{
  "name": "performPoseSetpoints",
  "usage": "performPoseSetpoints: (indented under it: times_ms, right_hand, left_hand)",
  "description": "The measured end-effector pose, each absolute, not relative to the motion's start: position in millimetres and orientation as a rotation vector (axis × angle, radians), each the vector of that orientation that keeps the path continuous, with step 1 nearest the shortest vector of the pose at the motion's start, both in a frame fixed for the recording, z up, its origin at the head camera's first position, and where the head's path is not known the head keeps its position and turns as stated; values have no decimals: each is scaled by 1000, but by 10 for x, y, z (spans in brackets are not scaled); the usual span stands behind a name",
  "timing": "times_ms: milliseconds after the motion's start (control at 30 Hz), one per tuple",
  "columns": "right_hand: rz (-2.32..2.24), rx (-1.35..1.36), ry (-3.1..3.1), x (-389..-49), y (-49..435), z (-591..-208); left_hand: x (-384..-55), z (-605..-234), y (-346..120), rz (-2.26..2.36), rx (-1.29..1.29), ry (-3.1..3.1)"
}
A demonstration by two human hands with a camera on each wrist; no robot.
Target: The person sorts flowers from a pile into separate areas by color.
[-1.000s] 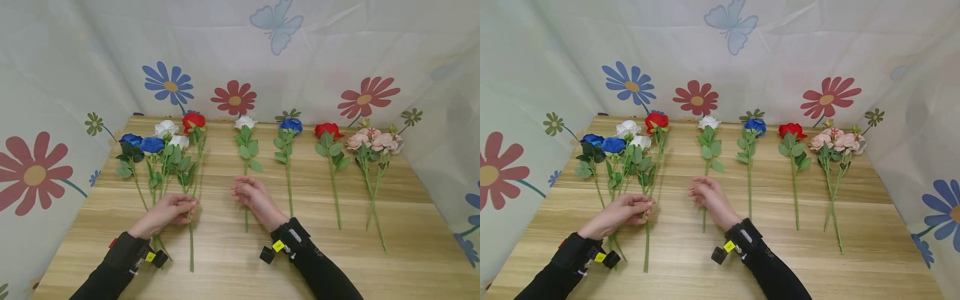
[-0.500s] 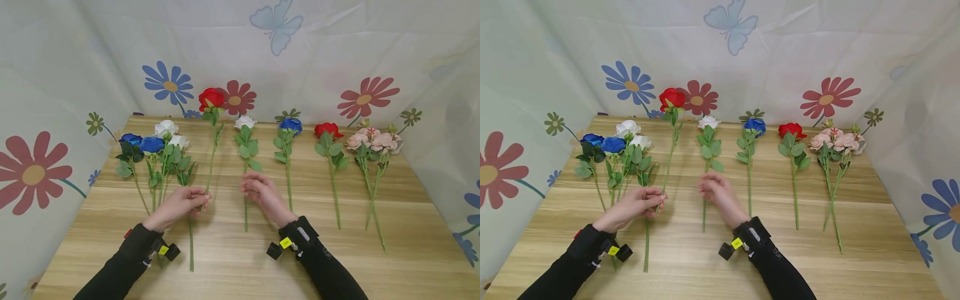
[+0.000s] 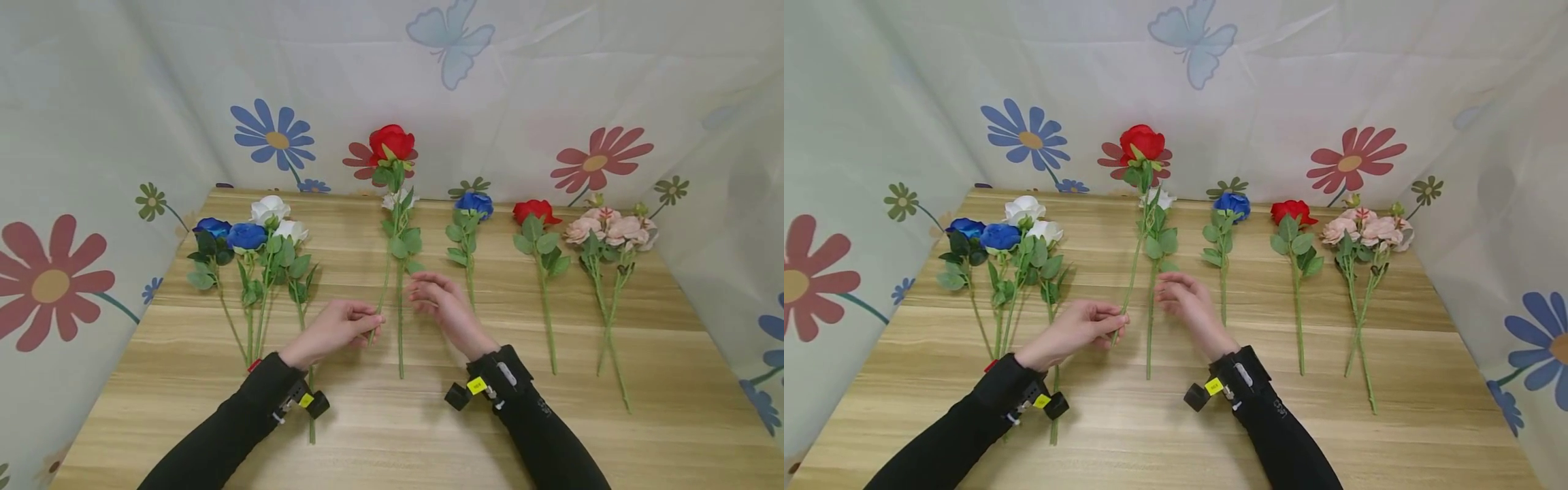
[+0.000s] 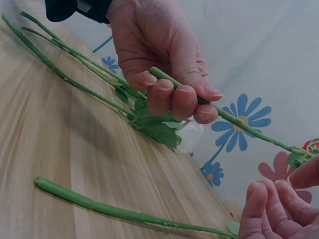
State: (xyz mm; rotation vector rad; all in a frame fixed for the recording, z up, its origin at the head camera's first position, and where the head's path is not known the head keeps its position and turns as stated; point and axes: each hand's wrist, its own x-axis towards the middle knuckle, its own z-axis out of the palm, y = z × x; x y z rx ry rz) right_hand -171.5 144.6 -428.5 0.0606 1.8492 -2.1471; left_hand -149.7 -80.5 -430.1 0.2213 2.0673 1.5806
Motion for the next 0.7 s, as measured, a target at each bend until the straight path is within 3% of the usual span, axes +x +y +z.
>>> performPoseSetpoints:
  times_ms: [700]
  right_hand:
    - [-2186,16,1994,-1911,1537,-4221]
  left_hand:
    - [-1464,-4367,-280,1608,398,2014]
